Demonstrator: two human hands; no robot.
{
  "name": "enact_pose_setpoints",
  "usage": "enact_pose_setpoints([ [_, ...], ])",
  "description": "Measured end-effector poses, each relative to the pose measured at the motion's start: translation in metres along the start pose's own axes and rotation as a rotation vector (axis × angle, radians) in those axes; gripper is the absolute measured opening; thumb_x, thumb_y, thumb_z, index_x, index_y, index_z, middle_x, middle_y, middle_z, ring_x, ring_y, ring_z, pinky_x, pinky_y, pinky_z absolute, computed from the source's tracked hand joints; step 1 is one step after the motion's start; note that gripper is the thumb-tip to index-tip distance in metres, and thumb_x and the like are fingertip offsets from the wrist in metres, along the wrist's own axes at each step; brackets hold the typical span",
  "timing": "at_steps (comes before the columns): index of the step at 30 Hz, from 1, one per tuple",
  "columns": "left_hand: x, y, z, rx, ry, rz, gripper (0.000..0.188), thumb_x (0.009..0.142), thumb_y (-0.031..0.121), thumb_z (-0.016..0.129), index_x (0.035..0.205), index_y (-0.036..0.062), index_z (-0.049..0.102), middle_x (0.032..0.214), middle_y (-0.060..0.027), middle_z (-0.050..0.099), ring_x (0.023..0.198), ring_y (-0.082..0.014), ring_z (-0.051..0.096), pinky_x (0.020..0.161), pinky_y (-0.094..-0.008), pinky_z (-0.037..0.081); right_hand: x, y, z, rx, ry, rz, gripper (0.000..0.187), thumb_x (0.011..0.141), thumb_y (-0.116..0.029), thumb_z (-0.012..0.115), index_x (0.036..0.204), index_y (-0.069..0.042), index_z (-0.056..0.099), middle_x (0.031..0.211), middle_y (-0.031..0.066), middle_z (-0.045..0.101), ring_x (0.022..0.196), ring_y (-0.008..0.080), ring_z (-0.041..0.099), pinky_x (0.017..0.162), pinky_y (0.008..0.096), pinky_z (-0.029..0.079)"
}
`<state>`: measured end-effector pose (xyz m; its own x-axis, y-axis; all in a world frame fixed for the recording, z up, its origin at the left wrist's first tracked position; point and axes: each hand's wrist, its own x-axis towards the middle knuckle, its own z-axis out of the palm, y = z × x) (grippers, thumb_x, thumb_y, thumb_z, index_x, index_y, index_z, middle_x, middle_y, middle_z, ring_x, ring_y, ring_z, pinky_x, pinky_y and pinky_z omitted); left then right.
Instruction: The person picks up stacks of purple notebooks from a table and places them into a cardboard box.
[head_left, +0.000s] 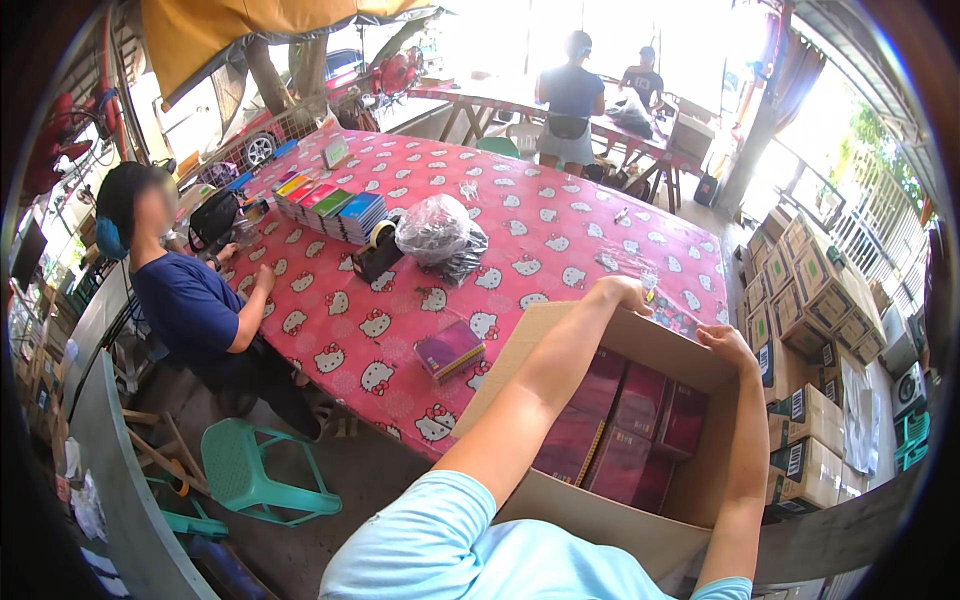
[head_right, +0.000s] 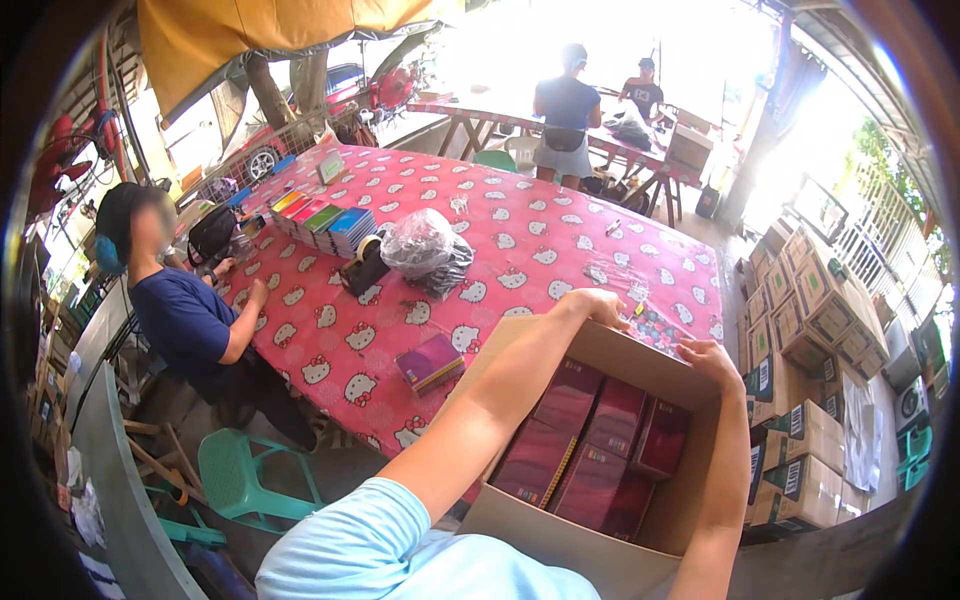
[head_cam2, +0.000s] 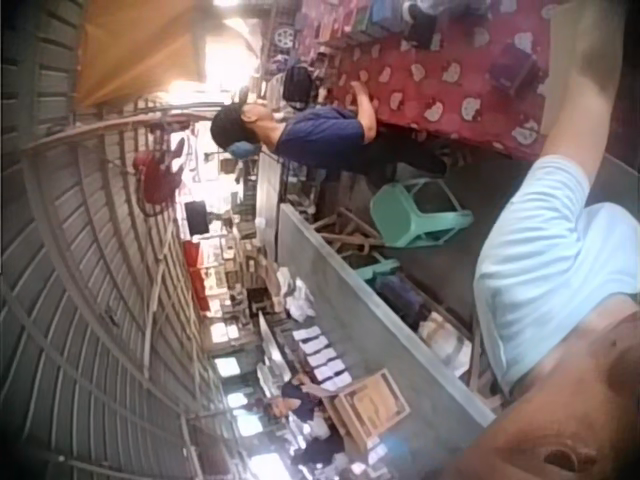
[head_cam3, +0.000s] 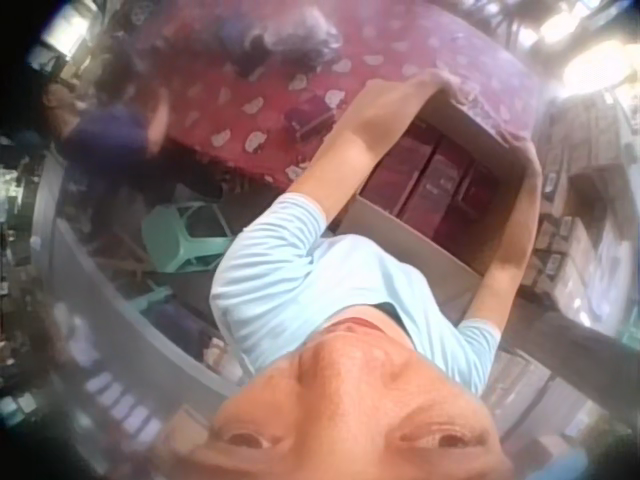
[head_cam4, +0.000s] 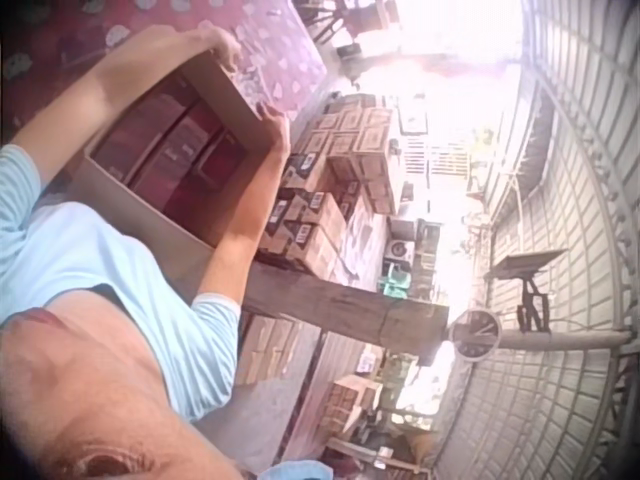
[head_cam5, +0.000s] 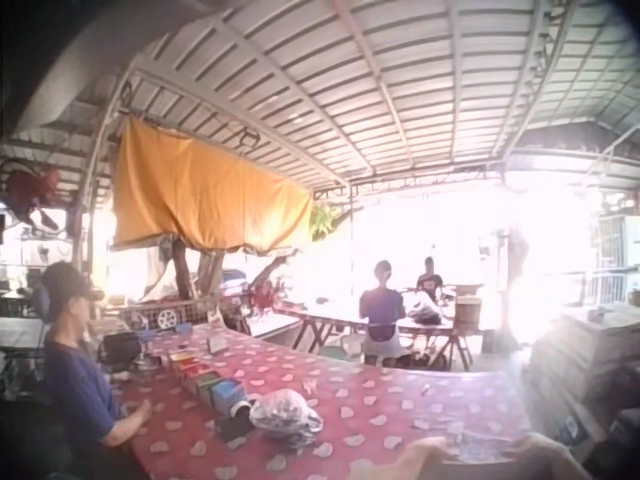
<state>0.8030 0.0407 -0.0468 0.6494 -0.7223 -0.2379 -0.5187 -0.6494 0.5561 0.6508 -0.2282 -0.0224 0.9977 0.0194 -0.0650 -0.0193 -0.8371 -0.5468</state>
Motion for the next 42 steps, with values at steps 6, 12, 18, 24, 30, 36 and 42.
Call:
enact_pose_setpoints([
  [6, -0.009, 0.013, -0.002, -0.001, 0.009, -0.006, 0.058, 0.083, 0.052, 0.069, 0.121, 0.0089, 0.066, 0.117, -0.0118, 0.068, 0.106, -0.0242, 0.065, 0.086, -0.0393, 0.050, -0.002, 0.006, -0.006, 0.038, -0.062, 0.070, 0.059, 0.090, -0.046, 0.066, 0.129, -0.001, 0.060, 0.120, 0.0127, 0.068, 0.107, 0.0153, 0.062, 0.092, 0.0284, 0.047],
  [12, -0.013, 0.007, -0.007, 0.020, 0.020, -0.014, 0.057, 0.081, 0.052, 0.070, 0.118, 0.0086, 0.067, 0.117, -0.0114, 0.068, 0.105, -0.0244, 0.065, 0.086, -0.0399, 0.051, 0.005, 0.007, 0.000, 0.037, -0.010, 0.007, 0.054, 0.089, -0.046, 0.067, 0.123, -0.005, 0.065, 0.111, 0.0156, 0.071, 0.097, 0.0197, 0.068, 0.087, 0.0324, 0.051],
  [18, -0.010, 0.013, -0.014, 0.040, -0.150, -0.013, 0.084, 0.081, 0.061, 0.066, 0.145, 0.0106, 0.044, 0.138, -0.0135, 0.055, 0.122, -0.0286, 0.056, 0.098, -0.0380, 0.047, 0.006, 0.023, 0.000, 0.044, 0.016, 0.005, 0.053, 0.088, -0.044, 0.068, 0.123, -0.004, 0.064, 0.108, 0.0148, 0.072, 0.094, 0.0199, 0.069, 0.086, 0.0323, 0.052],
  [24, 0.003, -0.014, -0.002, 0.010, 0.236, 0.026, 0.059, 0.080, 0.050, 0.071, 0.123, 0.0103, 0.064, 0.118, -0.0129, 0.067, 0.109, -0.0287, 0.064, 0.092, -0.0396, 0.052, 0.004, 0.010, -0.003, 0.054, -0.009, 0.106, 0.052, 0.087, -0.041, 0.070, 0.122, -0.003, 0.065, 0.106, 0.0163, 0.072, 0.094, 0.0201, 0.070, 0.084, 0.0320, 0.053],
  [30, -0.083, -0.172, -0.068, 0.072, 0.659, -0.100, 0.074, 0.080, 0.048, 0.068, 0.136, 0.0025, 0.051, 0.135, -0.0177, 0.056, 0.126, -0.0295, 0.053, 0.107, -0.0371, 0.041, 0.019, -0.007, 0.009, 0.061, 0.003, 0.026, 0.051, 0.086, -0.038, 0.072, 0.122, -0.003, 0.065, 0.106, 0.0179, 0.071, 0.096, 0.0220, 0.070, 0.086, 0.0336, 0.053],
  [36, -0.198, -0.281, 0.040, -0.031, 0.745, -0.277, 0.093, 0.063, 0.047, 0.082, 0.137, 0.0020, 0.048, 0.134, -0.0287, 0.049, 0.125, -0.0387, 0.049, 0.106, -0.0425, 0.041, -0.003, 0.008, -0.004, -0.044, 0.071, 0.060, 0.053, 0.084, -0.038, 0.073, 0.122, -0.002, 0.065, 0.111, 0.0198, 0.069, 0.101, 0.0248, 0.069, 0.089, 0.0347, 0.052],
  [42, -0.267, -0.299, 0.123, -0.002, 0.337, -0.710, 0.153, 0.040, 0.062, 0.089, 0.153, 0.0035, 0.004, 0.159, -0.0271, -0.003, 0.147, -0.0436, 0.001, 0.118, -0.0570, 0.015, 0.019, 0.033, 0.002, -0.033, 0.028, 0.043, 0.048, 0.083, -0.036, 0.075, 0.120, -0.006, 0.067, 0.095, 0.0156, 0.074, 0.082, 0.0138, 0.068, 0.076, 0.0297, 0.053],
])
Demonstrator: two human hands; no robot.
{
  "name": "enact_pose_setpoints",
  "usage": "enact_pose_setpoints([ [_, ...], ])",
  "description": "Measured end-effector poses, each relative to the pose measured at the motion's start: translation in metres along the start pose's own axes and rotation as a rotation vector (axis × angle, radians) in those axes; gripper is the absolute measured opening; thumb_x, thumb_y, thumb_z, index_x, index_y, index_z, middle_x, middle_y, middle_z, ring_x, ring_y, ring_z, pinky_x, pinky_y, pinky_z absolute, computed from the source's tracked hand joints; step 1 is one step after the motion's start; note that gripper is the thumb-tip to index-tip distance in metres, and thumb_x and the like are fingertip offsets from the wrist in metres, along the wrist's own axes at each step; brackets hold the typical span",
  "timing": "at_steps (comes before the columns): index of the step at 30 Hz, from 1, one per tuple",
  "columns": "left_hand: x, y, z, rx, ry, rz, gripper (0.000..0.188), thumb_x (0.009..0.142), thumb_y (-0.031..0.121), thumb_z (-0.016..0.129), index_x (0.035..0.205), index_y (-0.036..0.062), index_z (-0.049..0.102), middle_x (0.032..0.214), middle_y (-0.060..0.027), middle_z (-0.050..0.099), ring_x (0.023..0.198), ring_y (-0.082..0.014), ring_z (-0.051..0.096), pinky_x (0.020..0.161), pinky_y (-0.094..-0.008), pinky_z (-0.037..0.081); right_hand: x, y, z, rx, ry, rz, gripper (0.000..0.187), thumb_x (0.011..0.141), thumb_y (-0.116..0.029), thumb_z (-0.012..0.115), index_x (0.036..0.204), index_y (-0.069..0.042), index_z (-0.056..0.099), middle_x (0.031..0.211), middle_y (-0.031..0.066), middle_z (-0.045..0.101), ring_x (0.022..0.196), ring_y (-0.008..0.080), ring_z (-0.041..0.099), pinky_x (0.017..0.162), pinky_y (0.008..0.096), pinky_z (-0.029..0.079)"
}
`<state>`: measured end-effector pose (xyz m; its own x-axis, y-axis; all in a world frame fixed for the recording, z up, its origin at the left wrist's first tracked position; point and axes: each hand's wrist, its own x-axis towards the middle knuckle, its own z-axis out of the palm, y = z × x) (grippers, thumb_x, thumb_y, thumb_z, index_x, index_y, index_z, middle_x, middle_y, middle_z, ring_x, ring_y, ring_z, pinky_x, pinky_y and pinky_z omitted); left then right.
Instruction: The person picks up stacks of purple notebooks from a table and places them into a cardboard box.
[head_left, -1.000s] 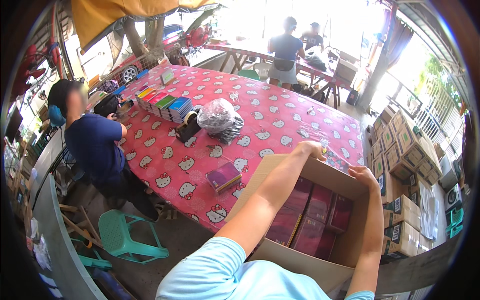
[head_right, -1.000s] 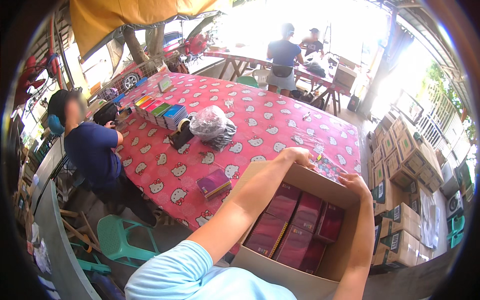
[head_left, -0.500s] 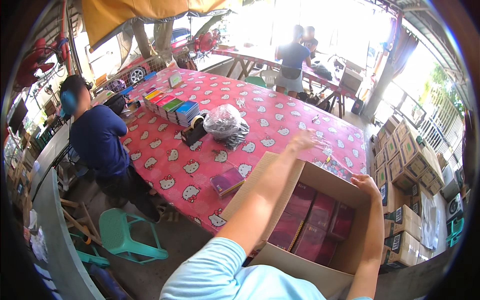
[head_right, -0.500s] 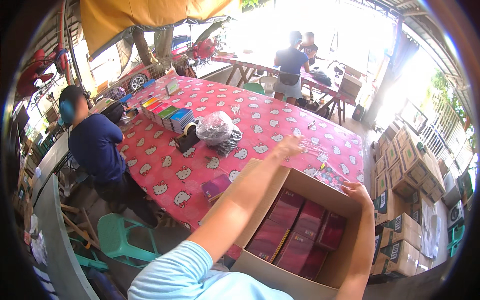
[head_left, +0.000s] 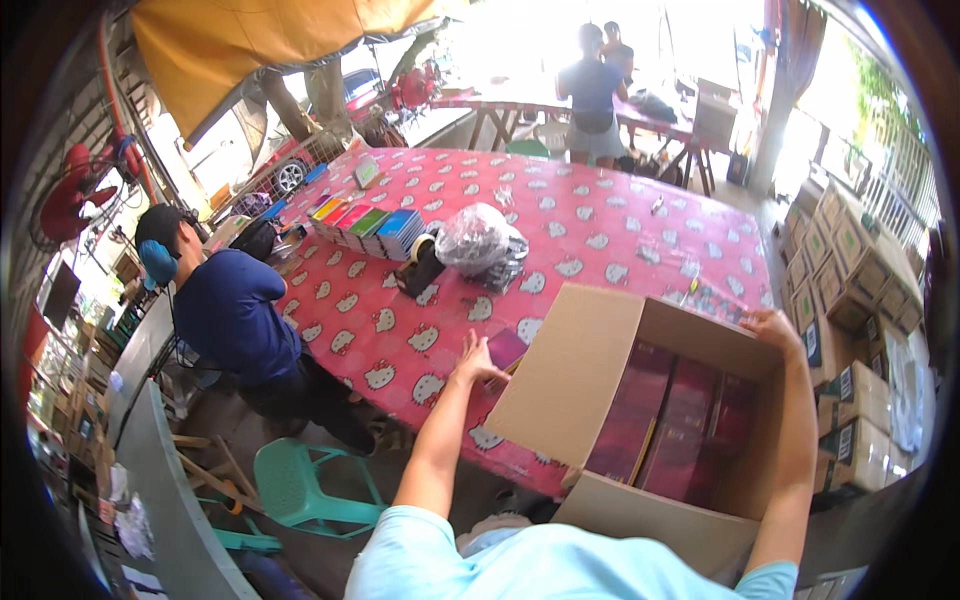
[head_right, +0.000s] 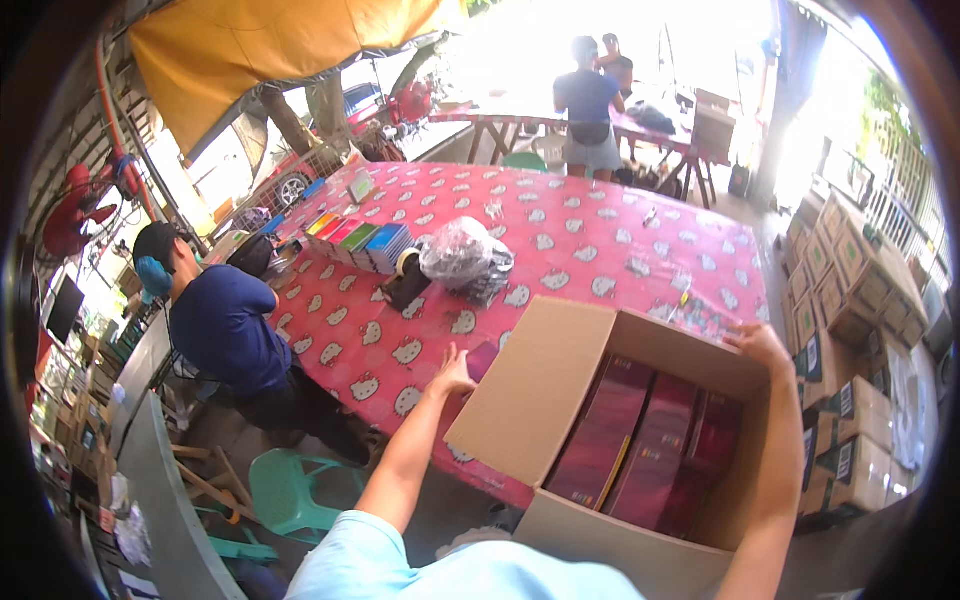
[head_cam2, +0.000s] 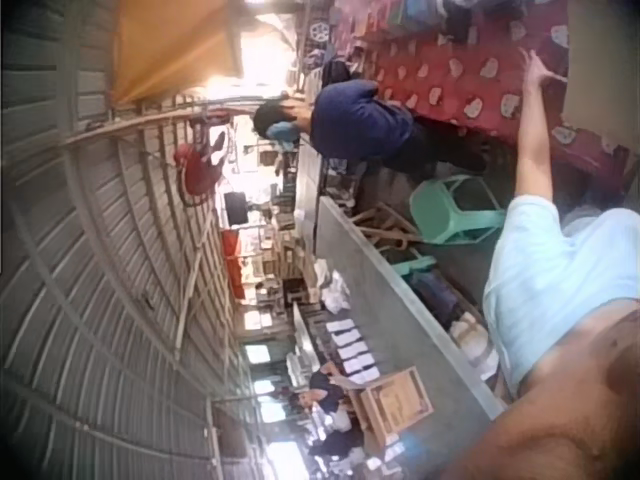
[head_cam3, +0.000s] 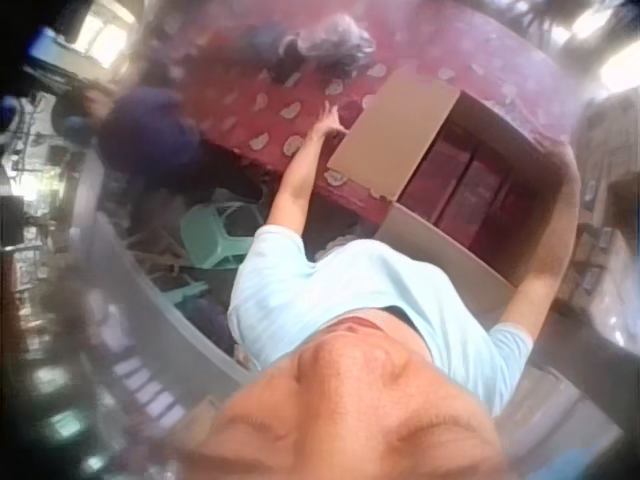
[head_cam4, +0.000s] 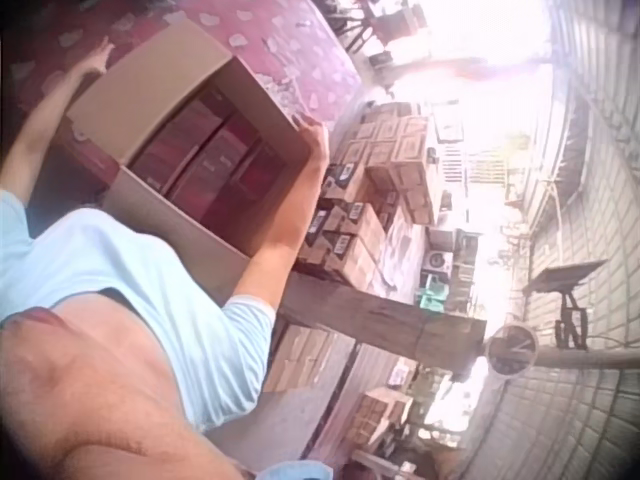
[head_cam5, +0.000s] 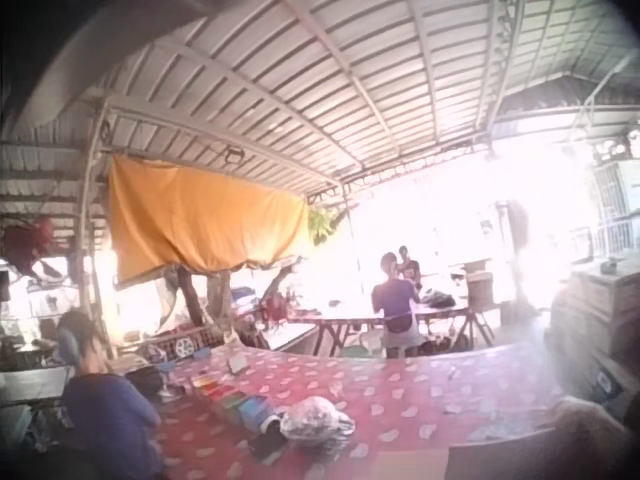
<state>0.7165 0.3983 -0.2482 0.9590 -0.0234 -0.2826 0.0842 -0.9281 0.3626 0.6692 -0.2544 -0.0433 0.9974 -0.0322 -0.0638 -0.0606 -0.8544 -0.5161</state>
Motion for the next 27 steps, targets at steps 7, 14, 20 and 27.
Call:
enact_pose_setpoints([
  [7, -0.072, 0.043, -0.010, -0.086, 0.296, -0.041, 0.105, 0.051, 0.040, 0.093, 0.135, 0.0068, 0.039, 0.129, -0.0165, 0.047, 0.119, -0.0382, 0.049, 0.100, -0.0518, 0.042, -0.012, -0.019, 0.000, 0.010, 0.047, -0.070, 0.047, 0.086, -0.037, 0.072, 0.120, -0.005, 0.067, 0.092, 0.0158, 0.074, 0.080, 0.0119, 0.065, 0.074, 0.0306, 0.052],
  [14, -0.182, 0.014, -0.013, 0.167, 0.779, 0.024, 0.092, 0.057, 0.022, 0.092, 0.133, 0.0095, 0.041, 0.117, -0.0155, 0.052, 0.109, -0.0353, 0.054, 0.093, -0.0456, 0.047, -0.019, -0.038, -0.003, -0.013, 0.028, -0.012, 0.049, 0.088, -0.036, 0.069, 0.122, 0.000, 0.064, 0.099, 0.0151, 0.073, 0.090, 0.0169, 0.068, 0.079, 0.0316, 0.051],
  [20, -0.237, -0.029, -0.027, -2.180, 0.235, 0.269, 0.063, 0.093, 0.050, 0.058, 0.136, 0.0049, 0.045, 0.124, -0.0111, 0.062, 0.103, -0.0247, 0.065, 0.088, -0.0410, 0.054, -0.021, -0.033, 0.005, -0.014, 0.138, -0.108, 0.042, 0.089, -0.031, 0.067, 0.117, 0.000, 0.067, 0.093, 0.0130, 0.074, 0.087, 0.0146, 0.068, 0.077, 0.0303, 0.052],
  [27, -0.270, 0.034, -0.073, -2.228, 0.203, 0.420, 0.060, 0.098, 0.056, 0.043, 0.137, 0.0116, 0.048, 0.125, -0.0106, 0.062, 0.106, -0.0255, 0.064, 0.090, -0.0417, 0.054, -0.047, -0.061, -0.004, -0.430, 0.657, -0.471, 0.047, 0.089, -0.026, 0.066, 0.132, -0.009, 0.057, 0.130, 0.0207, 0.058, 0.119, 0.0375, 0.056, 0.099, 0.0434, 0.046],
])
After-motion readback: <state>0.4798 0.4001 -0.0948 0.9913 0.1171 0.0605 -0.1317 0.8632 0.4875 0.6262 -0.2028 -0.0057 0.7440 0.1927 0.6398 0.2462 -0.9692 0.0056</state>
